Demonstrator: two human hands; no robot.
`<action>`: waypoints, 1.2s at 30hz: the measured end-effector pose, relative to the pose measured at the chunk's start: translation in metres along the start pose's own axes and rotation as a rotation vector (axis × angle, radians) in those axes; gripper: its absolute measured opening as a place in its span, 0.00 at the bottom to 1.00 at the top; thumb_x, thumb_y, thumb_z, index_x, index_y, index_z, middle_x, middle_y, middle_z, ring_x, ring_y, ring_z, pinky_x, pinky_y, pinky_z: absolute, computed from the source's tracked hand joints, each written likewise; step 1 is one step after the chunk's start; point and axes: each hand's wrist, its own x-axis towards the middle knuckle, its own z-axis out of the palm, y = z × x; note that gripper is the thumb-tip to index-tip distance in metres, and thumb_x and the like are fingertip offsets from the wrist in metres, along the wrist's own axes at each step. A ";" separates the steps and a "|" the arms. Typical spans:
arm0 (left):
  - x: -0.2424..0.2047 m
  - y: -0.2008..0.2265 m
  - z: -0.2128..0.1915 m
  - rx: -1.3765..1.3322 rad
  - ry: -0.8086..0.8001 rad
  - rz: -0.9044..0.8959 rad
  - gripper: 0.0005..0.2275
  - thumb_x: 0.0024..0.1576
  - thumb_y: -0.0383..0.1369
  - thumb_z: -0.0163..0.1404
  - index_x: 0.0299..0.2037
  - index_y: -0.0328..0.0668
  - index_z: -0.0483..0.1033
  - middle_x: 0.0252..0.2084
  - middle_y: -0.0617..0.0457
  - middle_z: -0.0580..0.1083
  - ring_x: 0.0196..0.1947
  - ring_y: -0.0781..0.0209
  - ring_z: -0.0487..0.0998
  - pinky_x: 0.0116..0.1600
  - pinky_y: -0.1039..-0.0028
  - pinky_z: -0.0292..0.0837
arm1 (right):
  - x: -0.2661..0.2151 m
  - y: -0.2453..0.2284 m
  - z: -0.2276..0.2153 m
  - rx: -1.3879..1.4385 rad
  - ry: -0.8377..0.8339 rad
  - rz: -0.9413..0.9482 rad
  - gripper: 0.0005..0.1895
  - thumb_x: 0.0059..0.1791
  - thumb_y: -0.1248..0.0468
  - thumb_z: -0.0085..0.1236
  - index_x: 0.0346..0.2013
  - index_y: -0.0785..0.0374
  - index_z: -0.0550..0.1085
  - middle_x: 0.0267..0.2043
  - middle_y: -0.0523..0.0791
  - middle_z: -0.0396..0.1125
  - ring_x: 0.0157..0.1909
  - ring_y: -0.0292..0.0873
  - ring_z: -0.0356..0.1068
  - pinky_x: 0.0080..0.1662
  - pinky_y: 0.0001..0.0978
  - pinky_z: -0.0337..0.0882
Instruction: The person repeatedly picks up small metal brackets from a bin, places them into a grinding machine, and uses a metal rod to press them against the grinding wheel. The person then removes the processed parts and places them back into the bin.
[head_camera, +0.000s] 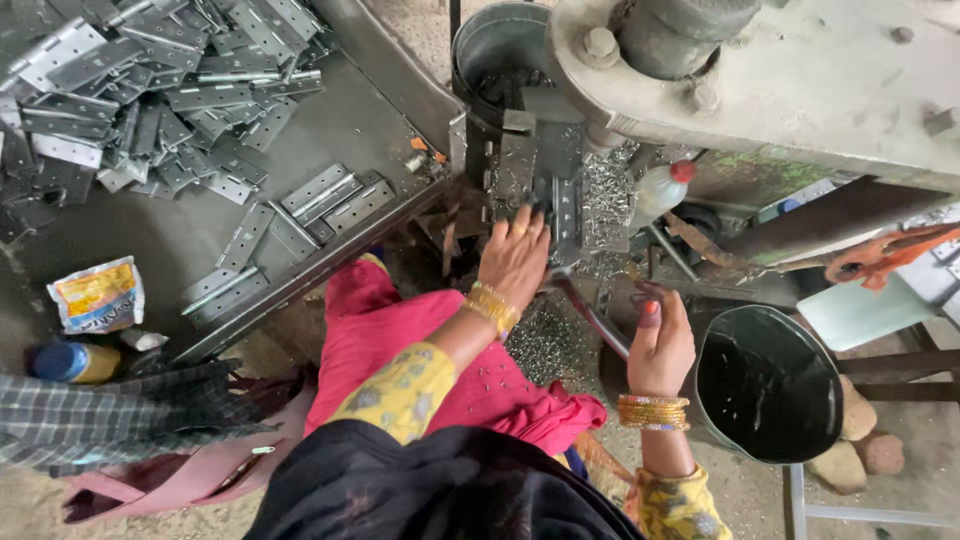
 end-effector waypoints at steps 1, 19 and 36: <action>-0.016 -0.001 -0.001 0.014 0.072 0.074 0.15 0.58 0.39 0.47 0.53 0.43 0.74 0.64 0.50 0.71 0.69 0.53 0.62 0.65 0.60 0.57 | 0.005 -0.012 -0.005 0.010 -0.023 0.044 0.25 0.61 0.45 0.37 0.50 0.61 0.74 0.41 0.53 0.73 0.43 0.60 0.74 0.44 0.45 0.70; 0.000 0.025 -0.020 -0.093 -0.144 -0.160 0.10 0.53 0.28 0.48 0.36 0.41 0.85 0.68 0.50 0.67 0.71 0.51 0.58 0.70 0.51 0.44 | 0.028 -0.027 0.001 -0.489 -0.596 0.351 0.33 0.56 0.36 0.27 0.61 0.52 0.69 0.34 0.59 0.76 0.42 0.65 0.75 0.47 0.57 0.70; 0.031 0.025 -0.023 -0.040 -0.287 -0.217 0.13 0.59 0.29 0.46 0.49 0.38 0.81 0.68 0.49 0.67 0.74 0.50 0.54 0.73 0.51 0.39 | -0.059 0.116 0.064 -0.369 -0.608 0.564 0.43 0.56 0.32 0.25 0.42 0.65 0.77 0.42 0.62 0.73 0.49 0.68 0.70 0.51 0.57 0.68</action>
